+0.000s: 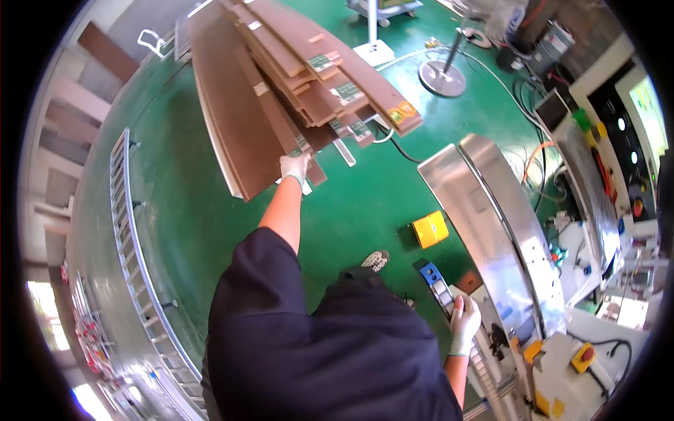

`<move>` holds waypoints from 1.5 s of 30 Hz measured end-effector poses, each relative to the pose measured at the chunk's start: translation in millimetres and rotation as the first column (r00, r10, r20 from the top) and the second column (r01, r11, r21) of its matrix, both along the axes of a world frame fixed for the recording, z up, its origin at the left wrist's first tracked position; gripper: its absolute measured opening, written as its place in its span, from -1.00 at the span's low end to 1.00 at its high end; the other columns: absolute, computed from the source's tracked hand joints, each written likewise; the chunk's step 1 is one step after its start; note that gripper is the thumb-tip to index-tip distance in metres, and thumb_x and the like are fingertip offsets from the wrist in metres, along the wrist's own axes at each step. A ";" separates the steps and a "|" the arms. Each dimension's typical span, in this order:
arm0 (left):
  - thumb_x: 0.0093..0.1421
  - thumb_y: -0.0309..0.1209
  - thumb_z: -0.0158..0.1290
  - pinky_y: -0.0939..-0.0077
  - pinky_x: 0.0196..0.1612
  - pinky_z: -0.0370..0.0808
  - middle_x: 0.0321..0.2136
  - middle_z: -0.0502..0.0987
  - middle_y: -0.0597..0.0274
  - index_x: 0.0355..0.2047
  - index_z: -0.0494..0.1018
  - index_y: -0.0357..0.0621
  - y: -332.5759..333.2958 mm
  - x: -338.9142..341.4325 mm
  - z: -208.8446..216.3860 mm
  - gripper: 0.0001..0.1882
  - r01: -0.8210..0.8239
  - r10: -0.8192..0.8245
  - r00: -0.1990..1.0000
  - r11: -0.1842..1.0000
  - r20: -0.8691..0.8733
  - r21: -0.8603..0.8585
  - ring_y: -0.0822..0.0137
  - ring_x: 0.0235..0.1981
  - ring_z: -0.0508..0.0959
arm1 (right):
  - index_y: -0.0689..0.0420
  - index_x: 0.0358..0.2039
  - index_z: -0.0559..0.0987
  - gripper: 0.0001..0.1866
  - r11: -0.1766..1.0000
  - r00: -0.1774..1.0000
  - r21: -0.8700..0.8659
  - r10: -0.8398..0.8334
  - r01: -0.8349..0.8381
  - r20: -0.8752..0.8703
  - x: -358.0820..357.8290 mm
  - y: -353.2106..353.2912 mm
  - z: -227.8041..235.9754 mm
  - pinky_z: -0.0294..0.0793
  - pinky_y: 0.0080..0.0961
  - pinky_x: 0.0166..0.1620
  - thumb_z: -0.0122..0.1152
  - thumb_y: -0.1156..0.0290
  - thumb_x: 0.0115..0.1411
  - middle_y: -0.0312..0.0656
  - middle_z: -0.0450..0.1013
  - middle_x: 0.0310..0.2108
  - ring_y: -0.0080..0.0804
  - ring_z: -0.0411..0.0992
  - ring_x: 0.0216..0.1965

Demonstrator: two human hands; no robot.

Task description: The person picks up long wooden planks from a stack and feeds them one at a time into an industrial processing machine.

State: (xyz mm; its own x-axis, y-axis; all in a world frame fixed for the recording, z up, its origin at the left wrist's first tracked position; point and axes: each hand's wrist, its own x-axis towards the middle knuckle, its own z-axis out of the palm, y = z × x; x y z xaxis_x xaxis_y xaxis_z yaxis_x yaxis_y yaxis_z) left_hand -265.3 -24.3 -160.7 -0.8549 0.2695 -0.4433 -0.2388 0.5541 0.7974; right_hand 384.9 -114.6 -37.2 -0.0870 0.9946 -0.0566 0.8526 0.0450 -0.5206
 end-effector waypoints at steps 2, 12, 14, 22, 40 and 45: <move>0.02 -0.35 0.37 0.27 -0.49 0.54 -0.33 0.57 -0.04 0.06 0.28 -0.46 -26.8 16.3 0.5 -0.30 -0.024 0.014 0.995 0.995 0.100 0.101 0.24 -0.48 0.56 | 0.19 -0.21 0.70 -0.63 1.000 0.999 0.003 0.005 -0.005 -0.035 -1.8 2.3 -0.9 0.58 -0.18 -0.07 0.20 0.10 0.38 0.02 0.63 -0.26 0.06 0.60 -0.20; 0.38 -0.22 0.19 0.33 0.00 0.57 0.05 0.61 0.23 0.21 0.40 -0.07 -138.0 241.3 109.7 -0.54 0.037 -0.533 0.337 0.831 0.776 0.555 0.24 0.05 0.62 | 0.23 0.12 0.57 -0.55 0.762 0.728 0.056 0.635 -0.645 -0.259 -188.0 58.8 55.5 0.56 -0.15 0.07 0.37 0.38 0.23 0.14 0.60 -0.06 0.15 0.57 0.01; 0.41 -0.08 0.14 0.36 0.03 0.59 0.00 0.65 0.22 0.18 0.47 -0.12 -143.6 262.7 88.4 -0.52 0.243 -0.694 0.165 0.717 0.701 0.653 0.30 -0.04 0.65 | 0.22 0.17 0.53 -0.51 0.764 0.752 -0.068 0.609 -0.642 -0.250 -217.2 55.7 56.0 0.57 -0.14 0.05 0.34 0.36 0.25 0.14 0.61 -0.07 0.19 0.57 0.00; 0.37 0.17 0.08 0.22 0.01 0.64 -0.11 0.65 0.13 0.04 0.55 -0.10 -110.5 229.4 124.4 -0.41 0.402 -0.693 0.409 0.721 0.595 0.564 0.17 -0.06 0.66 | 0.23 0.02 0.67 -0.73 0.752 0.885 -0.534 0.140 -0.387 -0.445 -143.6 58.1 82.4 0.57 -0.44 -0.08 0.23 0.43 0.36 -0.04 0.66 -0.20 -0.39 0.62 -0.23; 0.55 -0.16 -0.07 0.20 0.18 0.54 0.05 0.58 0.12 0.18 0.38 -0.10 42.0 394.6 167.2 -0.64 0.364 -0.838 0.037 0.519 0.545 0.773 0.25 0.08 0.59 | 0.21 -0.26 0.70 -0.51 0.764 0.860 -0.467 -0.510 0.445 -0.013 63.4 -214.3 89.9 0.51 -0.34 -0.29 0.31 -0.06 0.27 -0.03 0.55 -0.49 -0.27 0.52 -0.46; 0.56 -0.19 -0.08 0.31 0.21 0.51 0.02 0.57 0.15 0.17 0.38 -0.25 32.5 506.1 153.2 -0.61 0.505 -0.868 -0.428 0.001 0.251 0.863 0.28 0.07 0.58 | 0.27 -0.29 0.65 -0.41 0.614 0.595 -0.510 -0.772 0.603 -0.226 16.9 -342.7 8.4 0.49 -0.35 -0.27 0.27 -0.15 0.32 -0.03 0.53 -0.45 -0.33 0.52 -0.40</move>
